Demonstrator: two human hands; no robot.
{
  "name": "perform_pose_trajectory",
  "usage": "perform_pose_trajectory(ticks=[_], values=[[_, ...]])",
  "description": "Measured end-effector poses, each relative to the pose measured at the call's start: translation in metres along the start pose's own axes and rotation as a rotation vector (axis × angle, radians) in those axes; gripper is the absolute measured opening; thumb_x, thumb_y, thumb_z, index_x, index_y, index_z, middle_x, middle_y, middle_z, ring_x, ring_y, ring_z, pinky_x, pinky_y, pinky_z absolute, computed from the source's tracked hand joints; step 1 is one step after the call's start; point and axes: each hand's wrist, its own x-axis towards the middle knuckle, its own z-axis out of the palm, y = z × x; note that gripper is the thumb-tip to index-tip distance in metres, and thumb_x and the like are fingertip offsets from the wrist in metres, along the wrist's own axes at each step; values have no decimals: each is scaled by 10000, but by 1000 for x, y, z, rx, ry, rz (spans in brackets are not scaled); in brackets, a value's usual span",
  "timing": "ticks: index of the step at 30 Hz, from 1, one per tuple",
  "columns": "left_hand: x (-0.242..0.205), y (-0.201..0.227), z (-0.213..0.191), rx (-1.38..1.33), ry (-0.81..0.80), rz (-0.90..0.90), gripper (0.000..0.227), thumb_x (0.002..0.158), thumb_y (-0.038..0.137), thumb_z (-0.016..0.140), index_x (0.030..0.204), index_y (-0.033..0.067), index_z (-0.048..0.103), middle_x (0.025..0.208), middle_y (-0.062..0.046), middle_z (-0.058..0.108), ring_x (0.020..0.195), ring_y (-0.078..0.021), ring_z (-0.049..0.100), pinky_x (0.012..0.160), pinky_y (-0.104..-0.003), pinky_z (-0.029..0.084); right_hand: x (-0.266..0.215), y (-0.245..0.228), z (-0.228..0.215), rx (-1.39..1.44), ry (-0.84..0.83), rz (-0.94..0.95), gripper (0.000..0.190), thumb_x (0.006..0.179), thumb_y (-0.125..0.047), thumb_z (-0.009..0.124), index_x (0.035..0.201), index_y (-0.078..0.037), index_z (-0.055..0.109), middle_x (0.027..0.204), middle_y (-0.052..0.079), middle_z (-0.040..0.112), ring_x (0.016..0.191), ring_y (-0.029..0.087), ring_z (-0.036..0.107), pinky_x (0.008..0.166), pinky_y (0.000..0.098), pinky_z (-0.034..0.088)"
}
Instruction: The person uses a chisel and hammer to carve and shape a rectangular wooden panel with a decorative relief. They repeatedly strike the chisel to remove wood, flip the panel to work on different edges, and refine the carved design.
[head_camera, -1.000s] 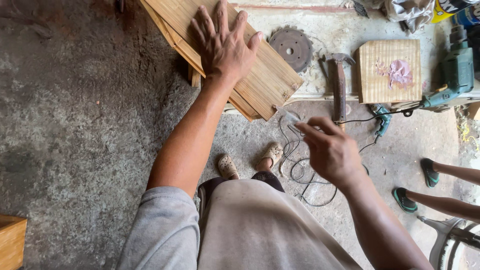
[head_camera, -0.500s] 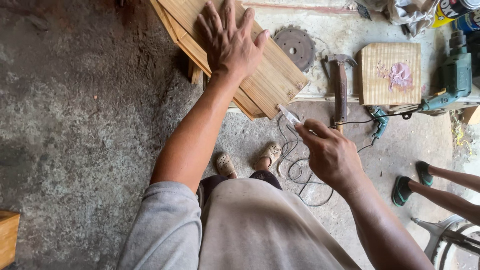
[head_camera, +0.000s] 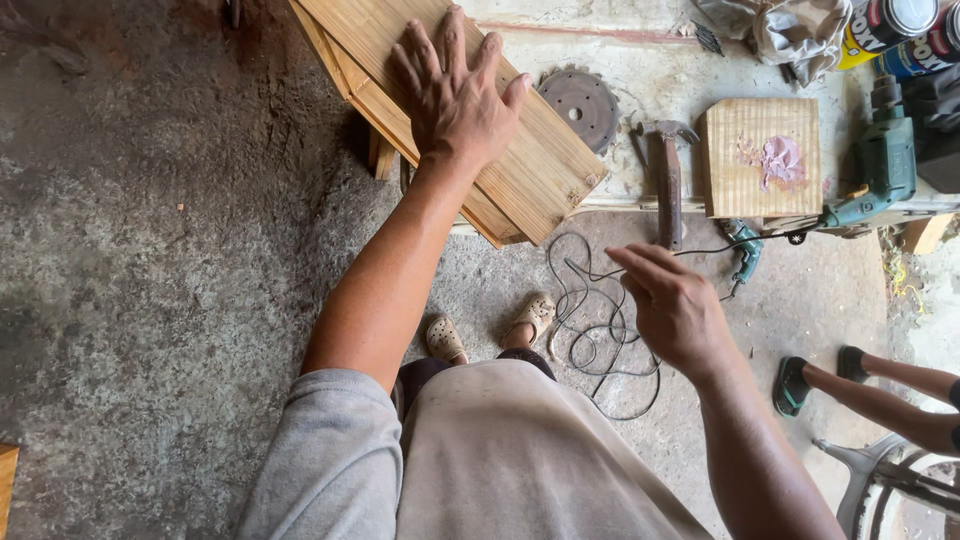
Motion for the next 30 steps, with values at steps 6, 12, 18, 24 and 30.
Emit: perform_pose_trajectory(ticks=[6,12,18,24,30], values=[[0,-1,0,-5,8,-1,725,999,707,288,1589,297,388,1700,-131,51,1535,-497,-14,1199,-699,-62,2,11,7,34,42,106,234,1042,-107,599,1228,-104,739,1226,111,750,929,226,761,771,308,650],[1,-1,-2,17,-35,-19,736,1000,723,287,1598,305,383,1713,-126,38,1544,-501,-18,1212,-692,-55,7,18,7,-34,107,112,222,1058,-115,607,1228,-113,749,1212,108,755,926,222,761,711,311,653],[3,0,4,0,-15,-17,737,979,709,287,1585,301,386,1698,-127,59,1523,-501,-11,1195,-705,-34,10,4,14,-192,60,88,207,1016,-129,642,1177,-123,772,1177,93,751,815,207,750,556,316,621],[2,-3,1,0,13,12,716,1014,706,296,1585,287,407,1704,-153,78,1537,-512,3,1210,-714,-29,11,-9,2,-188,152,0,245,980,-127,650,1200,-122,758,1189,82,740,915,216,749,718,332,634],[-1,-2,-2,11,-36,8,724,1007,701,304,1591,286,411,1704,-145,84,1537,-520,13,1213,-707,-29,16,-17,5,-213,-40,70,294,986,-122,624,1256,-139,737,1204,46,719,880,248,750,703,374,627]])
